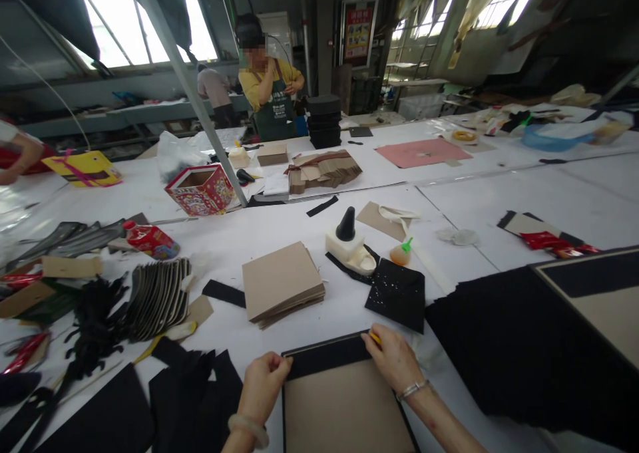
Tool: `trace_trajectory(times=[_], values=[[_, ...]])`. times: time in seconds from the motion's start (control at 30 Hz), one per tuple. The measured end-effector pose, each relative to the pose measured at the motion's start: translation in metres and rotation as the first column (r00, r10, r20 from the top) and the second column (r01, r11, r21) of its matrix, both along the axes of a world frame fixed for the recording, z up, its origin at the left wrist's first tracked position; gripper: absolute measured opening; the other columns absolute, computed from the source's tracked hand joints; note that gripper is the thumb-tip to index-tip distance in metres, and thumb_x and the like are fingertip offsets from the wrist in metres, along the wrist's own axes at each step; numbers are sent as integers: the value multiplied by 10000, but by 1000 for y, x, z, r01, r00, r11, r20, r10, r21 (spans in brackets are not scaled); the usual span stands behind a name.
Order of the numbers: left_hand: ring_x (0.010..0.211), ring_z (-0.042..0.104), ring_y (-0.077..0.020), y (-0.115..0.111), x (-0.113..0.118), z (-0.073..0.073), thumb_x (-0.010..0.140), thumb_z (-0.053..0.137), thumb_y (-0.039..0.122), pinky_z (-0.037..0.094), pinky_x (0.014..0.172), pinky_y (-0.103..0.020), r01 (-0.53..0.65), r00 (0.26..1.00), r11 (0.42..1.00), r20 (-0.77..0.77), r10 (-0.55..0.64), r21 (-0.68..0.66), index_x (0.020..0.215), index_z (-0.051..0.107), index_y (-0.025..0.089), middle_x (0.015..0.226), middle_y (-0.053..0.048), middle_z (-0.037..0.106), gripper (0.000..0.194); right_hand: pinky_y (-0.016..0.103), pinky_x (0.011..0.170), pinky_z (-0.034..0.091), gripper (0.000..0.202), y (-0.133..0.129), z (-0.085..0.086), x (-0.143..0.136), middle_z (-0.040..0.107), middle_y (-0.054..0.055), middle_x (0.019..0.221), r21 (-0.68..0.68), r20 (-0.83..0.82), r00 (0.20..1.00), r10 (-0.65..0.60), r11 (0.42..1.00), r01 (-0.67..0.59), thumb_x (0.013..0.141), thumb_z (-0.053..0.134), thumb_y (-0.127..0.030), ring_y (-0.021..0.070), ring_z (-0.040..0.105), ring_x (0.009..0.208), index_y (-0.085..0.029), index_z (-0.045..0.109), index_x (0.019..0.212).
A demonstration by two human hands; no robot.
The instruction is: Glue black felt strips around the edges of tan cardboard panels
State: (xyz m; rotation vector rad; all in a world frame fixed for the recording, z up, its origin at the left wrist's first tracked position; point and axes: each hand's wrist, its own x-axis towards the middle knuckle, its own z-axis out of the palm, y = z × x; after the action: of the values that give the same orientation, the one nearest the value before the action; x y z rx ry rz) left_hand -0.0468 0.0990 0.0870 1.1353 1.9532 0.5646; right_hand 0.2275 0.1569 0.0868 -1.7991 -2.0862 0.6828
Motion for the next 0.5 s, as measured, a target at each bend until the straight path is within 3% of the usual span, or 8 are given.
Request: trace_trajectory(times=[0.27,0.5], values=[[516,434,-133,0,0,-5,731,524,460,315,530,-263,-38,999,999,24,38,-8,541,498,201,485,33,492,323,295,557,252,284,0,-7,2,517,11,631,-1,18,999,28,1000,-28,897,329,-376,198,513,593,-230,335,653],[519,421,-134,3,4,3,717,533,412,314,537,-274,-67,997,998,26,67,-8,514,490,204,477,34,478,294,309,547,271,288,1,-13,0,527,20,639,10,49,998,32,999,-32,892,314,-413,218,528,602,-242,321,660]])
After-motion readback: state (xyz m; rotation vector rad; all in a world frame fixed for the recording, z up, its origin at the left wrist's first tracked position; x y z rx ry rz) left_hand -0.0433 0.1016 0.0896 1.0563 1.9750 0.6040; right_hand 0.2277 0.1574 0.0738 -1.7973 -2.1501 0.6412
